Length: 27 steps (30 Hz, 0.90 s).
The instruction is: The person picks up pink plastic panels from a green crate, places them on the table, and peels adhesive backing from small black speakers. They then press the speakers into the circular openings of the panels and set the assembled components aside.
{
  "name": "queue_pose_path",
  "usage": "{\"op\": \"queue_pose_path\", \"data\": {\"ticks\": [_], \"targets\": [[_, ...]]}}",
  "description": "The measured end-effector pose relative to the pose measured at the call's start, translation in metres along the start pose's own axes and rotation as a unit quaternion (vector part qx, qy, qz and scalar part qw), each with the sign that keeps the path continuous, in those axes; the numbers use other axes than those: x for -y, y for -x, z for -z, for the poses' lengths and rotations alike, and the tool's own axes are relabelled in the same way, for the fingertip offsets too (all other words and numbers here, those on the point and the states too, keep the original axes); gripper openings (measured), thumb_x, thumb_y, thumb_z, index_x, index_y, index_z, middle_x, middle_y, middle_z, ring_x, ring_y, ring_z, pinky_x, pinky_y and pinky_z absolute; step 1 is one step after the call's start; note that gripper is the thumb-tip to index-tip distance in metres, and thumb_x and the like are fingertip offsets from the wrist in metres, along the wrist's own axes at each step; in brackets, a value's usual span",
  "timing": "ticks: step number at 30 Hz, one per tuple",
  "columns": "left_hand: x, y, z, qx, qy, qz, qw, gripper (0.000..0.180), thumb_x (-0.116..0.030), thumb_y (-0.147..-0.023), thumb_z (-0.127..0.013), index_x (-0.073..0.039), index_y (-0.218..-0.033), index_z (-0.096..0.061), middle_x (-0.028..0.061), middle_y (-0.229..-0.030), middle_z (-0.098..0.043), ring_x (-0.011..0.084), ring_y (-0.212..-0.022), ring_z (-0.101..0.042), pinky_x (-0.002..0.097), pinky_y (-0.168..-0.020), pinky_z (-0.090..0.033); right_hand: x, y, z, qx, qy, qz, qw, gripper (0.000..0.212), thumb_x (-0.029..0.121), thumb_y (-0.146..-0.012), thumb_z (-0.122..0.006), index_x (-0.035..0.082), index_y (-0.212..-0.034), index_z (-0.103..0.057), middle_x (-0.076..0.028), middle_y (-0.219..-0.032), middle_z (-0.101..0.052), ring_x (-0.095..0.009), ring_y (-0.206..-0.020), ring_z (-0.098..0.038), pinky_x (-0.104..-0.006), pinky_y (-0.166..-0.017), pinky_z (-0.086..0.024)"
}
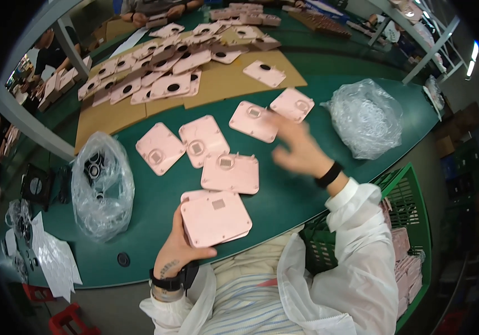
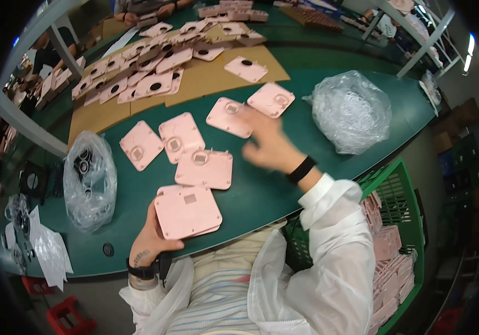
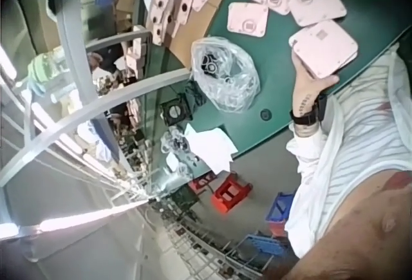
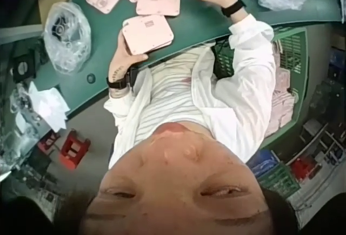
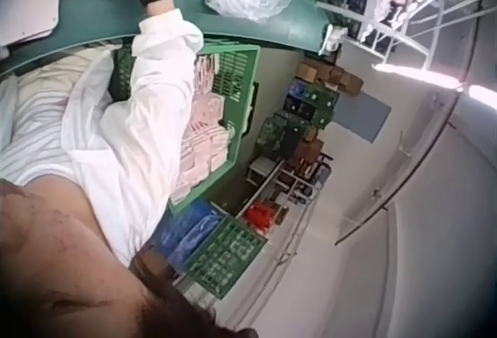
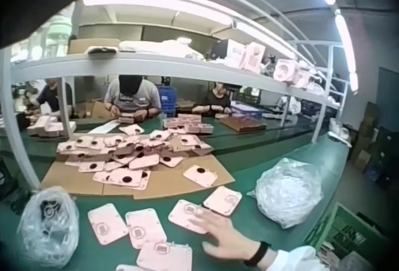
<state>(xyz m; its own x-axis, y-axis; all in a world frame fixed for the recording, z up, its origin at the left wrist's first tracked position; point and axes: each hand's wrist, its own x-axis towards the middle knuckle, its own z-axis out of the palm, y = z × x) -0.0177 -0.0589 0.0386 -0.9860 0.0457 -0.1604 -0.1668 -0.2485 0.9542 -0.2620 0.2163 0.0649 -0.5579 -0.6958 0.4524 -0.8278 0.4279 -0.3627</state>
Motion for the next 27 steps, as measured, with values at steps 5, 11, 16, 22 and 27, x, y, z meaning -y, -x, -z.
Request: {"op": "queue_pose_path", "data": {"ticks": [5, 11, 16, 22, 27], "targets": [[-0.004, 0.001, -0.011, -0.011, 0.052, 0.042, 0.998, 0.113, 0.001, -0.057, -0.086, -0.002, -0.144, -0.015, 0.0113, -0.138, -0.038, 0.0201, -0.125, -0.042, 0.0337, -0.104, -0.037, 0.059, 0.014, -0.025, 0.218, -0.012, 0.108, 0.970, 0.066, 0.012, -0.074, -0.064, 0.011, -0.137, -0.045, -0.020, -0.138, -0.045, -0.039, -0.128, -0.041, -0.0476, -0.105, -0.031], [0.002, 0.010, 0.001, -0.110, 0.047, 0.018, 0.993, 0.088, -0.008, -0.070, -0.081, 0.001, -0.138, -0.026, 0.0120, -0.130, -0.045, 0.0186, -0.122, -0.044, 0.0305, -0.101, -0.039, 0.057, 0.021, -0.012, 0.379, 0.195, -0.085, 0.901, 0.060, 0.014, -0.079, -0.065, 0.011, -0.136, -0.046, -0.021, -0.137, -0.044, -0.037, -0.128, -0.042, -0.0459, -0.101, -0.037], [0.004, 0.003, 0.013, -0.209, 0.035, 0.090, 0.973, 0.064, -0.012, -0.081, -0.074, 0.002, -0.130, -0.035, 0.0111, -0.122, -0.050, 0.0170, -0.116, -0.049, 0.0271, -0.095, -0.043, 0.084, 0.012, -0.008, 0.145, 0.000, 0.036, 0.989, 0.055, 0.010, -0.079, -0.066, 0.010, -0.132, -0.049, -0.017, -0.137, -0.047, -0.033, -0.125, -0.046, -0.0412, -0.098, -0.042], [0.010, -0.001, -0.004, -0.179, -0.030, 0.057, 0.982, 0.058, -0.005, -0.081, -0.072, 0.002, -0.127, -0.038, 0.0113, -0.122, -0.049, 0.0170, -0.113, -0.051, 0.0276, -0.095, -0.044, 0.094, 0.010, -0.050, 0.256, -0.180, 0.083, 0.946, 0.057, 0.008, -0.079, -0.066, 0.011, -0.133, -0.048, -0.015, -0.138, -0.046, -0.033, -0.124, -0.047, -0.0398, -0.096, -0.045], [0.002, 0.013, -0.006, -0.124, -0.004, -0.015, 0.992, 0.061, 0.002, -0.081, -0.067, 0.002, -0.133, -0.034, 0.0129, -0.126, -0.048, 0.0183, -0.115, -0.050, 0.0298, -0.098, -0.043, 0.087, 0.006, -0.060, 0.243, -0.100, 0.114, 0.958, 0.059, 0.008, -0.078, -0.065, 0.012, -0.134, -0.047, -0.014, -0.140, -0.044, -0.032, -0.126, -0.046, -0.0384, -0.096, -0.045]]}}
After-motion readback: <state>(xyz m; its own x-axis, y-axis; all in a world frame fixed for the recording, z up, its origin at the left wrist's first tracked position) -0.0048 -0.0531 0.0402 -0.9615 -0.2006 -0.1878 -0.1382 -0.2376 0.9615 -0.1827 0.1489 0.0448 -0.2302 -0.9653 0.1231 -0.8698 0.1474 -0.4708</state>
